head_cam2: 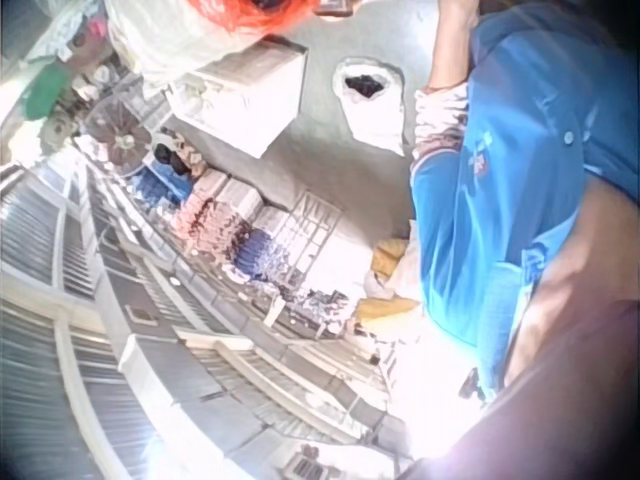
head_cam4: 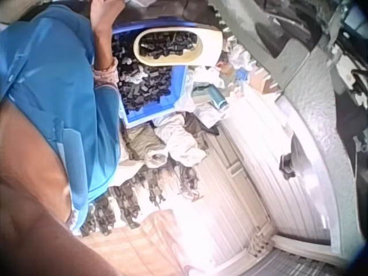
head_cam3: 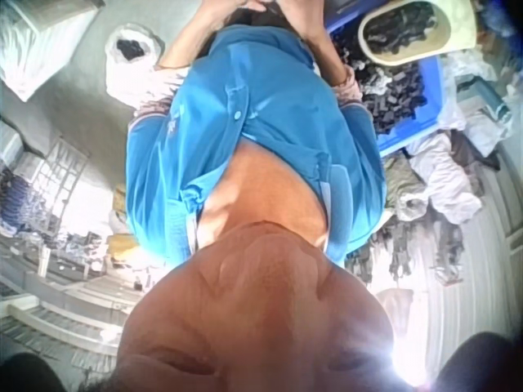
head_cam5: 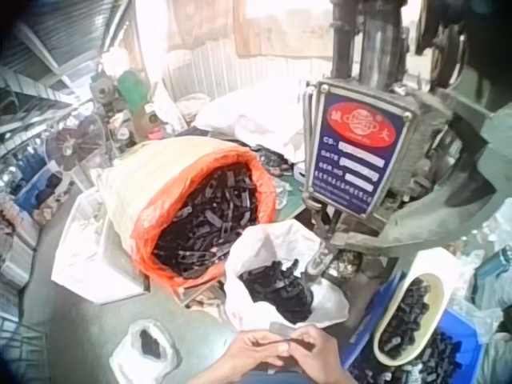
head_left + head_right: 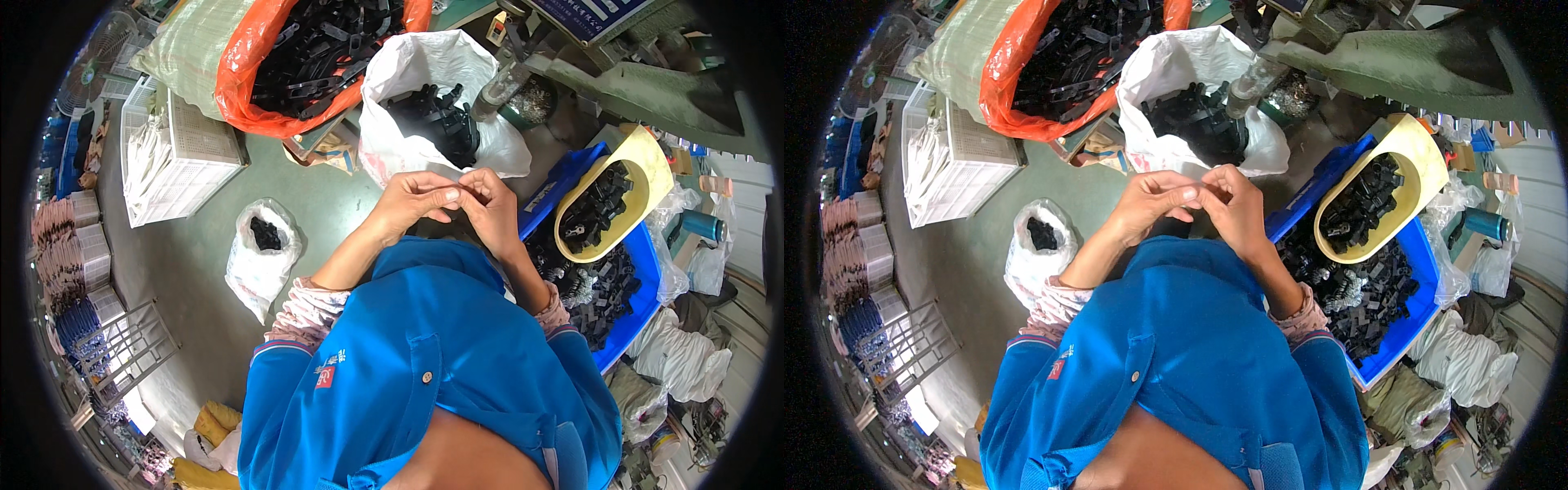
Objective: The person repeatedly picks small black plastic components from a blue bin, attaches a metal spring to each, and places the assembled unit into a white sack. The cycle continues throughout the clip with consistent hand movements.
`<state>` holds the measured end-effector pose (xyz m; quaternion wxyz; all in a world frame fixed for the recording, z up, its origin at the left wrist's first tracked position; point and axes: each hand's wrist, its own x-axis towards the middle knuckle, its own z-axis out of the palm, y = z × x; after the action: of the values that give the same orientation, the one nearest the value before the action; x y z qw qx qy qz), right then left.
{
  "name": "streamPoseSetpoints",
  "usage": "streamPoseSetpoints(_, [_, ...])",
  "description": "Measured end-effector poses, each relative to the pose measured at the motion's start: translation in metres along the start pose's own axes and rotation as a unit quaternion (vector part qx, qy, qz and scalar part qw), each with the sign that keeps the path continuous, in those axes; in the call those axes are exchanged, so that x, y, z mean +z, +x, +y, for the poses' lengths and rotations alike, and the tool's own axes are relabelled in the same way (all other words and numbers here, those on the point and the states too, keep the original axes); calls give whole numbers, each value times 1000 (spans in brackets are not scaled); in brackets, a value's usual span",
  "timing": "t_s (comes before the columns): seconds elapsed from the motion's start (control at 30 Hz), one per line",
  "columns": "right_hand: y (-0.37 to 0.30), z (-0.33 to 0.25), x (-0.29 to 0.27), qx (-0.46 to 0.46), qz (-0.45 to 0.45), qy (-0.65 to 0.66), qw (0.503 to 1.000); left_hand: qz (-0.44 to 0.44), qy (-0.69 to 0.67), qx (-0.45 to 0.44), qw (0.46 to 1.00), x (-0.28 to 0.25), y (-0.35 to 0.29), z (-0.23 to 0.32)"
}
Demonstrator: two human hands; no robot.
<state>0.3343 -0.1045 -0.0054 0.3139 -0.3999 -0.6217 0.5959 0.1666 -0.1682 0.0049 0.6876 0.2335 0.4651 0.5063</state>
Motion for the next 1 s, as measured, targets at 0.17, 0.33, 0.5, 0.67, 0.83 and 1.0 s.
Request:
streamPoseSetpoints(0.17, [-1, -4, -4, -6, -6, -25, 1000, -49, -43, -41, 997, -2, 3, -1])
streamPoseSetpoints(0.33, [1, -1, -7, -19, -4, -57, 998, -36, -32, -61, 997, -3, 4, 2])
streamPoseSetpoints(0.5, [2, 2, -7, -20, -2, -83, 996, -9, -24, -64, 998, -3, 4, 5])
streamPoseSetpoints(0.67, [4, 1, -6, -26, -2, -106, 994, 8, -13, -51, 999, -6, 5, 2])
streamPoseSetpoints(0.83, [6, -1, -6, -26, -8, -118, 993, 16, 2, -29, 999, -7, 5, -2])
streamPoseSetpoints(1.0, [8, -10, -5, -45, -8, -147, 988, -39, -53, -80, 995, -4, 3, 2])
